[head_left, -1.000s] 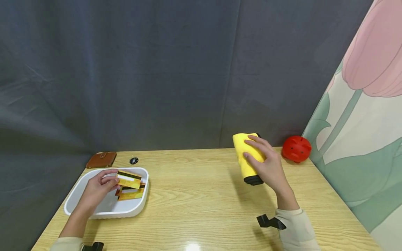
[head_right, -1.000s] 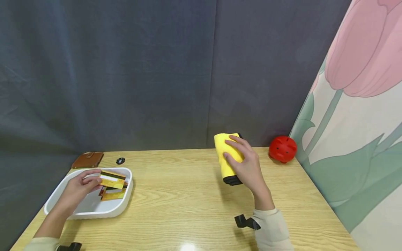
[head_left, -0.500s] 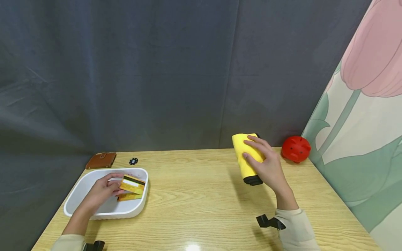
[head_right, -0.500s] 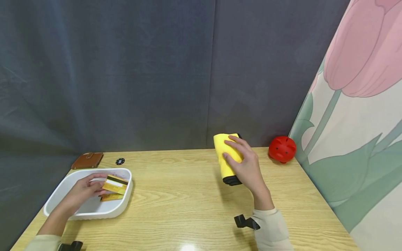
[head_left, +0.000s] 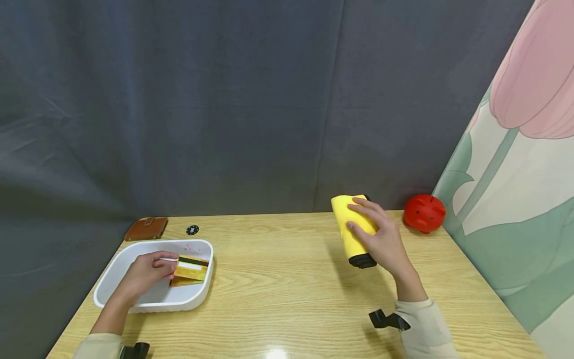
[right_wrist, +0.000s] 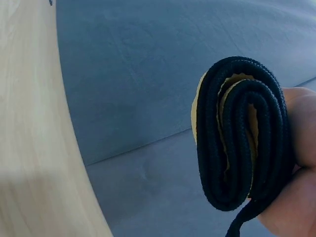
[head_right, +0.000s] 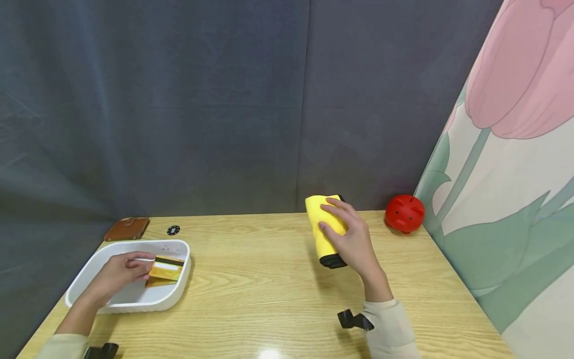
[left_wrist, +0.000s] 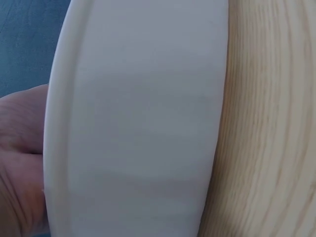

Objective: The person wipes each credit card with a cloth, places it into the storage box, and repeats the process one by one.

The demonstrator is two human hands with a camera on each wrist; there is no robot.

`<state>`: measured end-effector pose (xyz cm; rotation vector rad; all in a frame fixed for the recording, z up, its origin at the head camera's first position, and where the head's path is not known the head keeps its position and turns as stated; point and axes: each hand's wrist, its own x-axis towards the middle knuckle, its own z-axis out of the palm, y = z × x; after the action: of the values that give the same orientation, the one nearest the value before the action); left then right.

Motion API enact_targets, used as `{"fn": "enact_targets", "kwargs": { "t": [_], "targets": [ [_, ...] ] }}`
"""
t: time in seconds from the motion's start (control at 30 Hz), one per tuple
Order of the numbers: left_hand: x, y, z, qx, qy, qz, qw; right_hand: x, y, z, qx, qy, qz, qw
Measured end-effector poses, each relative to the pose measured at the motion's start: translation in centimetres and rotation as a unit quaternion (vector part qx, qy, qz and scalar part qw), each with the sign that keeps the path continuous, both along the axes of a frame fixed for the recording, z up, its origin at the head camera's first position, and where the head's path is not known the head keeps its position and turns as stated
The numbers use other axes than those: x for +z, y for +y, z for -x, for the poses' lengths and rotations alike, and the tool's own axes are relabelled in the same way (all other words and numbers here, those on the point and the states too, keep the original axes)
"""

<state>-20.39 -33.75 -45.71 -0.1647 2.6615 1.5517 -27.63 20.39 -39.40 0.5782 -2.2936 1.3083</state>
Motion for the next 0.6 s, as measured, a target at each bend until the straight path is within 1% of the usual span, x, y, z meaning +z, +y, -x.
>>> {"fn": "enact_targets", "kwargs": {
  "t": [0.13,0.23,0.3,0.37,0.47,0.6],
  "targets": [
    [0.1,-0.2,-0.1,0.008,0.002,0.027,0.9996,-0.7,0.4,0.0,0.003,-0.007,-0.01,0.9999],
    [0.2,-0.1,-0.1,0.024,0.001,0.089,0.9958,-1.5,1.1,0.0,0.005,-0.026,-0.022,0.9994],
    [0.3,-0.1,0.0,0.034,-0.001,0.131,0.9908,-2.1,1.7,0.0,0.006,-0.043,-0.03,0.9986],
    [0.4,0.0,0.1,0.043,-0.006,0.162,0.9858,-2.8,2.3,-0.1,0.006,-0.059,-0.035,0.9976],
    [0.5,0.0,0.1,0.047,-0.012,0.173,0.9836,-3.7,3.2,-0.1,0.004,-0.072,-0.038,0.9967],
    [0.7,-0.1,0.1,0.044,-0.007,0.171,0.9842,-5.1,4.5,0.0,-0.011,-0.079,-0.052,0.9955]
  ]
}}
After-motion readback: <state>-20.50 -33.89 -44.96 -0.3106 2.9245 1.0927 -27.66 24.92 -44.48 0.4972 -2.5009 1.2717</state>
